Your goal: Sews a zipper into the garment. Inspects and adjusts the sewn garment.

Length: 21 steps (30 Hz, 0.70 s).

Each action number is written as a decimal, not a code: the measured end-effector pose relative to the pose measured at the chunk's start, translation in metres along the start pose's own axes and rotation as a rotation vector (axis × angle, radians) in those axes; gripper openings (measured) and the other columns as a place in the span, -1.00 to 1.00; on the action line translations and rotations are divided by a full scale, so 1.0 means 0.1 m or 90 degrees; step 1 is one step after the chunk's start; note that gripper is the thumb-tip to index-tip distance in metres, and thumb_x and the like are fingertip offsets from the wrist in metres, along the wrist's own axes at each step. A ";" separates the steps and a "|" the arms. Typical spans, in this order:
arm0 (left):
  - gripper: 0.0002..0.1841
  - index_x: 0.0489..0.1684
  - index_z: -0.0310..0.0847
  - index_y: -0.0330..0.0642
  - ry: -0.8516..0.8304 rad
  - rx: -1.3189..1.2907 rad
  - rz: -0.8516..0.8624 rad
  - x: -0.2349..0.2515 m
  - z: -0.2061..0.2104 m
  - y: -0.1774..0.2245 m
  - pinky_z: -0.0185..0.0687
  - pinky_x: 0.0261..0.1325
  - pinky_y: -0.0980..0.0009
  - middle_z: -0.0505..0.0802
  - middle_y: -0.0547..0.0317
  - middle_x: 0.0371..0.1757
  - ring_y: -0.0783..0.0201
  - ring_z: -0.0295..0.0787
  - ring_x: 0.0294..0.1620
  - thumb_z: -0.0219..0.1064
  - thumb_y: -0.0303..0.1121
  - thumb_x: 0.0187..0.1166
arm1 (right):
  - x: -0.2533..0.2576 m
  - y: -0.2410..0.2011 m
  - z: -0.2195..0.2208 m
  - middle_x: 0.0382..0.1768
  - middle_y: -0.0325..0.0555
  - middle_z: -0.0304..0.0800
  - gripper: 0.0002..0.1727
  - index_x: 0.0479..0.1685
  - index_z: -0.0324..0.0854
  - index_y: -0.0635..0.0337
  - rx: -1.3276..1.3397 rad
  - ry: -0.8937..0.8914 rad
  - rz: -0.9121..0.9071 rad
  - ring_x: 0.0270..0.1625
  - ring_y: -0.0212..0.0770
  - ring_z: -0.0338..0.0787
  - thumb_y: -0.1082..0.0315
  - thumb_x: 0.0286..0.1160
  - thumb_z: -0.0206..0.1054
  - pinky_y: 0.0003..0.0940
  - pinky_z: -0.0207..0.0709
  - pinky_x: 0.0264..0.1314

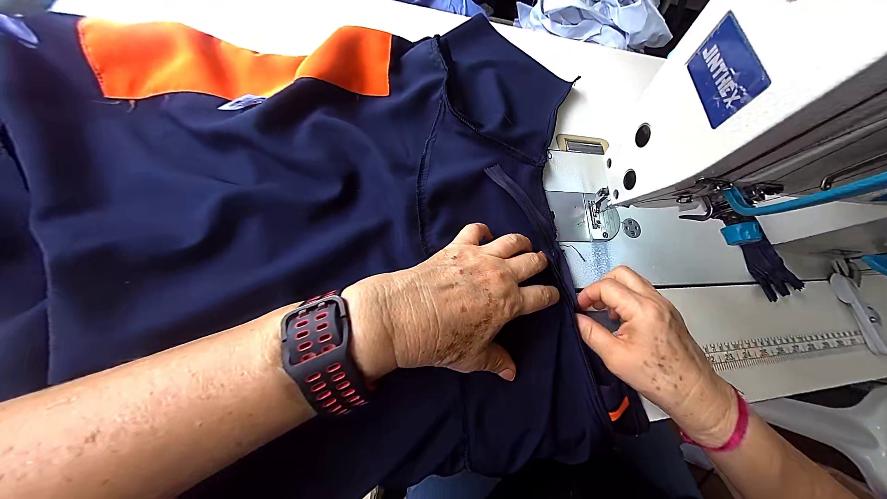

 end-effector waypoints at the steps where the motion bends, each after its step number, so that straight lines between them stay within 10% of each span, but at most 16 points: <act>1: -0.15 0.29 0.78 0.10 -0.010 -0.008 -0.008 0.01 -0.01 -0.01 0.59 0.10 -0.12 0.79 0.07 0.39 -0.05 0.64 0.48 0.37 0.47 0.03 | 0.02 0.00 0.04 -0.46 -0.37 0.61 -0.88 -0.51 0.75 -0.02 0.000 -0.003 0.002 -0.40 -0.46 0.61 0.20 0.23 0.39 -0.57 0.46 -0.43; 6: -0.18 0.31 0.78 0.10 -0.013 -0.041 -0.024 0.00 -0.01 -0.05 0.56 0.20 -0.14 0.78 0.12 0.42 -0.02 0.59 0.53 0.31 0.47 0.16 | -0.03 0.11 -0.02 -0.52 -0.44 0.51 -0.81 -0.60 0.66 -0.07 -0.028 -0.020 0.045 -0.49 -0.53 0.51 0.12 0.26 0.39 -0.61 0.36 -0.49; 13: -0.28 0.22 0.85 0.18 0.002 -0.052 -0.012 0.05 -0.01 -0.04 0.55 0.08 -0.16 0.81 0.06 0.30 -0.08 0.64 0.43 0.36 0.42 0.15 | -0.24 -0.20 -0.10 -0.50 -0.41 0.66 -0.49 0.13 0.66 0.19 -0.008 0.029 -0.015 -0.46 -0.49 0.55 -0.11 0.55 0.32 -0.59 0.43 -0.41; 21: -0.27 0.26 0.83 0.08 -0.030 -0.091 -0.019 0.04 -0.03 -0.09 0.51 0.15 -0.22 0.79 0.10 0.38 -0.08 0.59 0.50 0.52 0.31 0.10 | -0.29 -0.05 -0.13 -0.59 -0.55 0.48 -0.56 0.32 0.57 0.13 0.134 -0.053 0.085 -0.62 -0.71 0.33 0.24 0.43 0.29 -0.82 0.22 -0.58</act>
Point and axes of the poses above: each hand's wrist, its own x-axis towards the middle knuckle, its own z-axis out of the palm, y = z × x, the point moved 5 cm from there along x, towards the middle knuckle
